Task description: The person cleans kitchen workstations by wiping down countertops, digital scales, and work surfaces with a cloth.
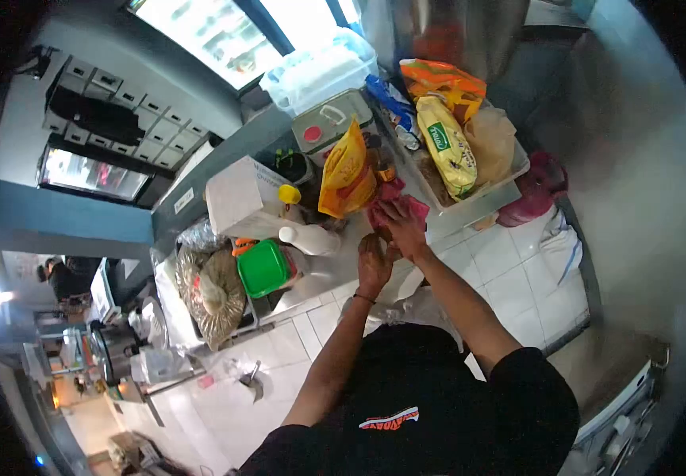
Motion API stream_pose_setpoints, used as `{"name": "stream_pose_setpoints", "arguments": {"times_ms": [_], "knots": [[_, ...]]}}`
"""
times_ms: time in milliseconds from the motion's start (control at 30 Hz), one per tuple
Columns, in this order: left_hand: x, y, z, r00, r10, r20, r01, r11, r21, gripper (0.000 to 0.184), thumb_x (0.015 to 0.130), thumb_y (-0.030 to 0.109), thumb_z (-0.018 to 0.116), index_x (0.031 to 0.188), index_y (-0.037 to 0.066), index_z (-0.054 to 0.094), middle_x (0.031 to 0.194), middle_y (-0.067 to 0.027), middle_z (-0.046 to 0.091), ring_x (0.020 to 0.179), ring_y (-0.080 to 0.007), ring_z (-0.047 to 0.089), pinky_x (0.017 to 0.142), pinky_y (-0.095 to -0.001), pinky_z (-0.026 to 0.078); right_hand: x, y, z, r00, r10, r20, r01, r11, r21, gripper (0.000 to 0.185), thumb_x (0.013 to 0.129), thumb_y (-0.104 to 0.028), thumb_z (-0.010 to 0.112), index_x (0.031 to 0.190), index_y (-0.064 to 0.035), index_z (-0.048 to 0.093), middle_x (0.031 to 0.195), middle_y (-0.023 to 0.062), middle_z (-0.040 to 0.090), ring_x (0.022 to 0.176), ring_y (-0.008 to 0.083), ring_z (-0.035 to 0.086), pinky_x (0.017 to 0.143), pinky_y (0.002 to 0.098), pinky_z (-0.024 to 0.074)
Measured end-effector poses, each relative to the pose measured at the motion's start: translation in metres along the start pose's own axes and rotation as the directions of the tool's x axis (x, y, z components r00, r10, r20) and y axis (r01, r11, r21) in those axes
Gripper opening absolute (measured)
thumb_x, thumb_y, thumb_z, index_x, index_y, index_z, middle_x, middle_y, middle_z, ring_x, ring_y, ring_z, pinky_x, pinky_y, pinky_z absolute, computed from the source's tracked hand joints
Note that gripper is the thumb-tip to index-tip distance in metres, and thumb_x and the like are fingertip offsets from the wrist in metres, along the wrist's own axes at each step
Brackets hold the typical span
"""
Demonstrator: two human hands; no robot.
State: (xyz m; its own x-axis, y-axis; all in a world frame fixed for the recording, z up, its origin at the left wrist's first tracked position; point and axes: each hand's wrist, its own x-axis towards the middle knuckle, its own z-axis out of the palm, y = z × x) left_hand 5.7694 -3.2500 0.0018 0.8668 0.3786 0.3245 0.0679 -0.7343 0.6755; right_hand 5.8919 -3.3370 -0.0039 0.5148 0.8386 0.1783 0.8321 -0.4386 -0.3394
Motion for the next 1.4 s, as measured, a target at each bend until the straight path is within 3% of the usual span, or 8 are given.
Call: {"name": "stream_pose_setpoints", "arguments": {"times_ms": [200, 333, 633, 700, 767, 1033, 1300, 1400], "knots": [[-0.015, 0.012, -0.017, 0.996, -0.023, 0.089, 0.01, 0.991, 0.135, 0.028, 0.084, 0.017, 0.064, 0.101, -0.004, 0.057, 0.099, -0.0211, 0.059, 0.097, -0.0413, 0.053, 0.087, -0.0479, 0.043, 0.013, 0.023, -0.002, 0.907, 0.135, -0.4, -0.067, 0.982, 0.179, 0.056, 0.076, -0.017, 0.064, 0.131, -0.013, 0.054, 0.135, 0.0112, 0.052, 0.124, 0.037, 0.046, 0.11, 0.0519, 0.0288], [-0.045, 0.001, -0.033, 0.996, -0.041, -0.074, 0.053, 0.984, 0.171, 0.02, 0.086, 0.016, 0.061, 0.093, -0.002, 0.055, 0.096, -0.0205, 0.057, 0.092, -0.0411, 0.052, 0.082, -0.0477, 0.042, -0.01, -0.039, -0.006, 0.877, 0.358, -0.32, -0.336, 0.934, 0.126, 0.05, 0.082, -0.018, 0.058, 0.131, -0.0115, 0.053, 0.136, 0.0152, 0.049, 0.128, 0.0407, 0.041, 0.111, 0.0529, 0.027], [-0.06, -0.023, -0.033, 0.917, -0.327, -0.226, 0.339, 0.941, 0.015, 0.036, 0.094, 0.03, 0.051, 0.089, -0.006, 0.053, 0.089, -0.0263, 0.053, 0.089, -0.0412, 0.049, 0.082, -0.0494, 0.038, -0.078, -0.052, 0.057, 0.991, -0.076, -0.11, 0.093, 0.984, 0.154, 0.044, 0.08, -0.015, 0.061, 0.124, -0.0104, 0.059, 0.139, 0.0127, 0.048, 0.132, 0.0342, 0.039, 0.108, 0.0467, 0.0328], [-0.071, -0.034, -0.024, 0.916, -0.31, -0.253, 0.338, 0.938, 0.074, 0.037, 0.093, 0.03, 0.054, 0.091, -0.007, 0.054, 0.091, -0.0256, 0.053, 0.092, -0.0408, 0.048, 0.082, -0.0488, 0.038, -0.1, -0.012, 0.076, 0.983, 0.17, -0.075, -0.134, 0.926, 0.353, 0.041, 0.083, -0.023, 0.06, 0.122, -0.0087, 0.06, 0.139, 0.0133, 0.049, 0.127, 0.0338, 0.044, 0.107, 0.049, 0.0342], [-0.071, -0.022, -0.027, 0.923, -0.224, -0.312, 0.273, 0.954, 0.122, 0.033, 0.089, 0.023, 0.06, 0.1, -0.007, 0.053, 0.098, -0.0237, 0.054, 0.099, -0.0407, 0.048, 0.088, -0.0478, 0.039, -0.126, 0.017, 0.021, 0.988, 0.12, -0.1, -0.126, 0.99, -0.061, 0.044, 0.082, -0.018, 0.061, 0.125, -0.0091, 0.057, 0.137, 0.0145, 0.05, 0.124, 0.0357, 0.046, 0.106, 0.0485, 0.0349], [-0.092, -0.044, -0.006, 0.877, -0.271, -0.396, 0.271, 0.961, -0.058, 0.045, 0.079, 0.008, 0.069, 0.115, -0.008, 0.046, 0.123, -0.0258, 0.044, 0.114, -0.0418, 0.044, 0.099, -0.047, 0.038, -0.14, 0.148, -0.07, 0.883, 0.345, -0.319, -0.376, 0.926, -0.042, 0.032, 0.084, -0.004, 0.054, 0.116, -0.0035, 0.059, 0.125, 0.0226, 0.051, 0.11, 0.041, 0.051, 0.094, 0.0475, 0.0424], [-0.082, -0.007, 0.022, 0.853, -0.272, -0.445, 0.437, 0.838, 0.327, 0.071, 0.079, 0.017, 0.073, 0.131, -0.01, 0.033, 0.134, -0.031, 0.034, 0.124, -0.0462, 0.035, 0.109, -0.049, 0.032, -0.119, 0.166, -0.079, 0.676, 0.593, -0.437, -0.657, 0.754, 0.006, 0.046, 0.079, -0.007, 0.06, 0.123, 0.0001, 0.051, 0.125, 0.0262, 0.048, 0.116, 0.0435, 0.046, 0.098, 0.0505, 0.0402], [-0.075, 0.006, 0.024, 0.83, -0.34, -0.443, 0.457, 0.869, 0.188, 0.075, 0.079, 0.016, 0.072, 0.133, -0.012, 0.028, 0.137, -0.0319, 0.03, 0.125, -0.0466, 0.034, 0.111, -0.0479, 0.031, -0.122, 0.133, -0.057, 0.756, 0.515, -0.405, -0.461, 0.857, 0.229, 0.053, 0.076, -0.004, 0.059, 0.128, -0.0011, 0.046, 0.127, 0.028, 0.044, 0.117, 0.0465, 0.044, 0.1, 0.0523, 0.0363]]}}
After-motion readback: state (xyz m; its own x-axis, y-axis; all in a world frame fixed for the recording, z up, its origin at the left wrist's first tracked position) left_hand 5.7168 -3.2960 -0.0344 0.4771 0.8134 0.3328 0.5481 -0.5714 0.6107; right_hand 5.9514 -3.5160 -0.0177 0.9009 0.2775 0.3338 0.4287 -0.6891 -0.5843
